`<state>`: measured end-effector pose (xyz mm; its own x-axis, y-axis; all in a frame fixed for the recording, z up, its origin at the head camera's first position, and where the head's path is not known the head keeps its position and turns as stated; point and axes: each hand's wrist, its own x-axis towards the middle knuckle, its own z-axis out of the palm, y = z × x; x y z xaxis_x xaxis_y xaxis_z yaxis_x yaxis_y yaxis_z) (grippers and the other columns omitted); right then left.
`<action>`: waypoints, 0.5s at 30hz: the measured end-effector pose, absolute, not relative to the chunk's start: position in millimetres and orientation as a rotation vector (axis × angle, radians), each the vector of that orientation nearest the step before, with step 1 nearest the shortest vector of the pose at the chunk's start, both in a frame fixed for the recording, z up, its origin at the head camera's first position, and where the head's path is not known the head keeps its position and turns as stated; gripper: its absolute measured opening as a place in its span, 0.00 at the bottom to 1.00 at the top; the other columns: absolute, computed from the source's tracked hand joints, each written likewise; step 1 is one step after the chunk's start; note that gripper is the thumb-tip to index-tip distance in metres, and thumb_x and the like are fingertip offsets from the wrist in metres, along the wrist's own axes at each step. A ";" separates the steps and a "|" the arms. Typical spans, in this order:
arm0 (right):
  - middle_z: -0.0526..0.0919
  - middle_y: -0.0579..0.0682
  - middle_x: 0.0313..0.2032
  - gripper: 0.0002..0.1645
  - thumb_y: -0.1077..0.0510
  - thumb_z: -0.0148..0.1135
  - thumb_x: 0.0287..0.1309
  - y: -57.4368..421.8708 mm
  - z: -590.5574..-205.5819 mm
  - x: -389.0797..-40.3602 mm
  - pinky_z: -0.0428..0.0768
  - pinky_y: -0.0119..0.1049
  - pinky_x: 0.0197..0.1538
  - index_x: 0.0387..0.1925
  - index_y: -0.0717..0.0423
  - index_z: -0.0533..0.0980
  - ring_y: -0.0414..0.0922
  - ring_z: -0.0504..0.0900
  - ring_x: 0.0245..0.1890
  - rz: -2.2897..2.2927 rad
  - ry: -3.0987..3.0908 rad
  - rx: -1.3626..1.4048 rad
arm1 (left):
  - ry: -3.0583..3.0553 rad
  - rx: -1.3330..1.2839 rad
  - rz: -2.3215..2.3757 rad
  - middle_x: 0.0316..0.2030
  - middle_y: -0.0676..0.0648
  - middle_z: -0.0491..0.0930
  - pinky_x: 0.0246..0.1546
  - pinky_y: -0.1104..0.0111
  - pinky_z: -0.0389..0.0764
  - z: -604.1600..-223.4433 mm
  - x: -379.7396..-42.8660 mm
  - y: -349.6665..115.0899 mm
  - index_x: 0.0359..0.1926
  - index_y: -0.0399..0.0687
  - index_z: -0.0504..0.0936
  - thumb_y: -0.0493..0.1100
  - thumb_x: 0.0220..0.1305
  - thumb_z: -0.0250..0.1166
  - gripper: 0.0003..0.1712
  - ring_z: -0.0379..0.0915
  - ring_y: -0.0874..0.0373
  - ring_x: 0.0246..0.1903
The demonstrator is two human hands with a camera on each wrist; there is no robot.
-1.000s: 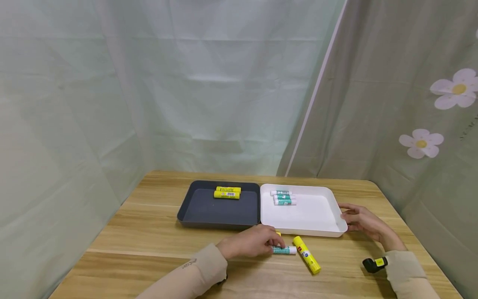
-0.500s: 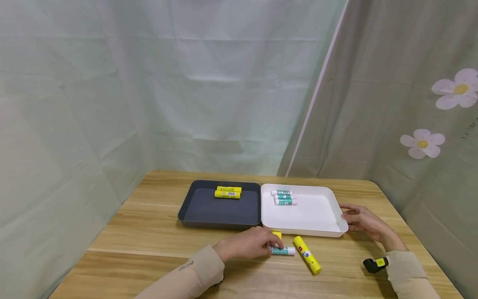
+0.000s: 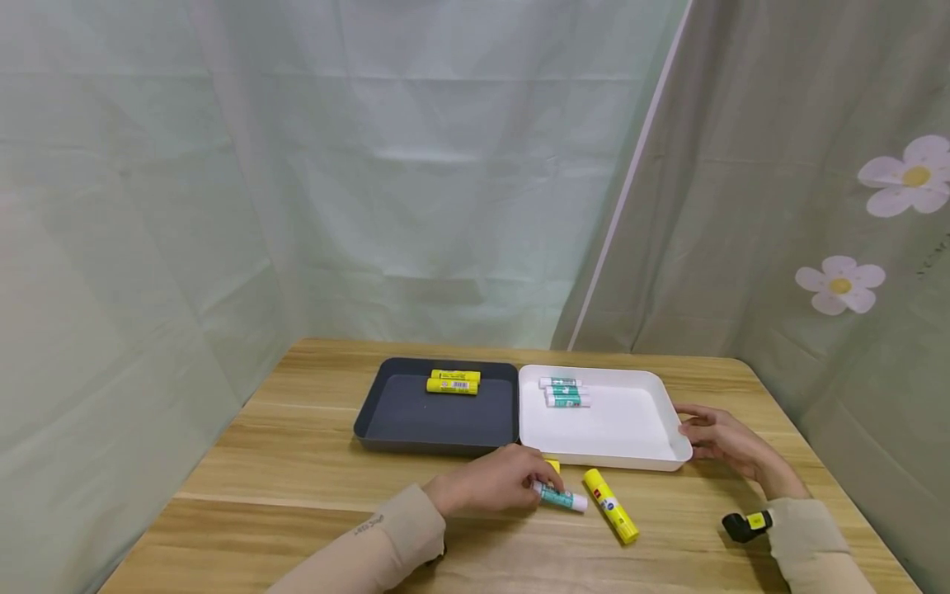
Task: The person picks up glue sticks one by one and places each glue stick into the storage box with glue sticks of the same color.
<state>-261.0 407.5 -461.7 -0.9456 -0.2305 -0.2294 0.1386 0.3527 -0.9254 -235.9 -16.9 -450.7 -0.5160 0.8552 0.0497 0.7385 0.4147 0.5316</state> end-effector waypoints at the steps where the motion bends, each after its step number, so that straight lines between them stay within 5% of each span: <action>1: 0.80 0.57 0.53 0.44 0.59 0.57 0.74 407.5 -461.6 -260.9 0.86 0.40 0.48 0.77 0.76 0.48 0.46 0.83 0.45 -1.622 2.301 -0.081 | 2.439 1.395 0.753 0.40 0.63 0.81 0.41 0.77 0.74 -449.9 -236.7 -16.9 0.51 0.58 0.90 0.34 0.64 0.67 0.18 0.72 0.71 0.37; 15: 0.78 0.60 0.57 0.44 0.59 0.57 0.74 407.7 -461.8 -260.7 0.85 0.40 0.48 0.77 0.76 0.48 0.48 0.83 0.46 -1.630 2.294 -0.075 | 2.384 1.289 0.889 0.38 0.60 0.80 0.44 0.77 0.78 -438.1 -246.8 -20.7 0.54 0.53 0.90 0.36 0.70 0.69 0.15 0.74 0.71 0.38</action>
